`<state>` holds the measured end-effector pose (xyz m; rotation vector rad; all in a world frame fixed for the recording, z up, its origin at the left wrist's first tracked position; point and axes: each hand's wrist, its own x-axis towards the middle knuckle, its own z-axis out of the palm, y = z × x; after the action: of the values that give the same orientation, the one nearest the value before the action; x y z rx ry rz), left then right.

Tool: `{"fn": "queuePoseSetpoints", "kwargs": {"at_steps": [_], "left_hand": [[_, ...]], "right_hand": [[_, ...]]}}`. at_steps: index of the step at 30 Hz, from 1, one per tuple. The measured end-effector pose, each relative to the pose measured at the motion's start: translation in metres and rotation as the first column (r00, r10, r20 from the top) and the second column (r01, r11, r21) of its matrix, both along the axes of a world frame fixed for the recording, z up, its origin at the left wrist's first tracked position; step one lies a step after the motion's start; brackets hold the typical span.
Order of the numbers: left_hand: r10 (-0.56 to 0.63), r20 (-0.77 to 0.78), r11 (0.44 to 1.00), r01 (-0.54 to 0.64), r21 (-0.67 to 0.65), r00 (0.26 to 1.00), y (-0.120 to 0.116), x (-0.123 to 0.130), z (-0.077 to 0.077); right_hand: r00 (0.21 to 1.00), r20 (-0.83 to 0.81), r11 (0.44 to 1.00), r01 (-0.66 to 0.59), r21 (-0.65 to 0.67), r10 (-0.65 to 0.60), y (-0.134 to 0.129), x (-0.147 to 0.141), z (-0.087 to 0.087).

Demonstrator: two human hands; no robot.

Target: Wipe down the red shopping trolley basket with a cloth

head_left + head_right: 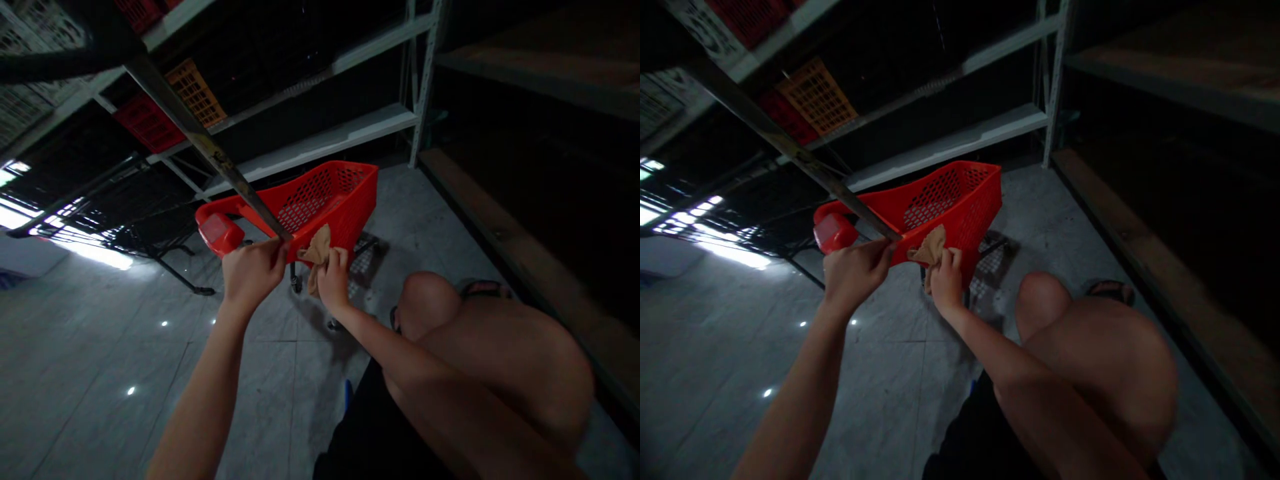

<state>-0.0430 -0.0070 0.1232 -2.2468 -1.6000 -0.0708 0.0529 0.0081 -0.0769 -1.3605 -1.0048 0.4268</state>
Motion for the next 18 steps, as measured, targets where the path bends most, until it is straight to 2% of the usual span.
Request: {"fn": "queuePoseSetpoints", "kwargs": {"at_steps": [2,5,7,8,10,12,14,16,18], "left_hand": [[-0.051,-0.021,0.996,0.053,0.076,0.998,0.004,0.003,-0.006],[-0.135,-0.028,0.971,0.138,0.195,0.990,0.010,0.006,-0.017],[-0.175,0.003,0.957,0.170,0.236,0.984,0.014,0.008,-0.023],[-0.186,0.023,0.954,0.175,0.243,0.982,0.016,0.009,-0.025],[-0.189,0.053,0.955,0.171,0.241,0.981,0.020,0.011,-0.027],[-0.177,0.061,0.958,0.158,0.240,0.982,0.023,0.014,-0.027],[-0.166,0.055,0.960,0.148,0.238,0.985,0.024,0.016,-0.026],[-0.154,0.061,0.964,0.137,0.230,0.986,0.023,0.018,-0.024],[-0.140,0.071,0.967,0.121,0.224,0.988,0.020,0.019,-0.023]], "right_hand": [[0.996,-0.085,0.999,-0.017,0.048,0.021,-0.002,-0.002,0.020],[0.992,-0.086,0.982,-0.072,0.172,0.088,-0.002,0.002,0.049],[0.996,-0.036,0.972,-0.073,0.221,0.083,0.000,0.007,0.057],[0.997,-0.010,0.970,-0.074,0.232,0.079,0.002,0.010,0.055],[0.994,0.006,0.969,-0.104,0.225,0.106,0.005,0.013,0.040],[0.991,-0.064,0.982,-0.107,0.155,0.118,0.008,0.015,0.012],[0.973,-0.226,0.999,-0.040,-0.008,0.037,0.011,0.015,-0.020],[0.929,-0.364,0.986,0.010,-0.164,-0.069,0.014,0.013,-0.048],[0.896,-0.431,0.978,0.016,-0.207,-0.106,0.018,0.008,-0.064]]}}
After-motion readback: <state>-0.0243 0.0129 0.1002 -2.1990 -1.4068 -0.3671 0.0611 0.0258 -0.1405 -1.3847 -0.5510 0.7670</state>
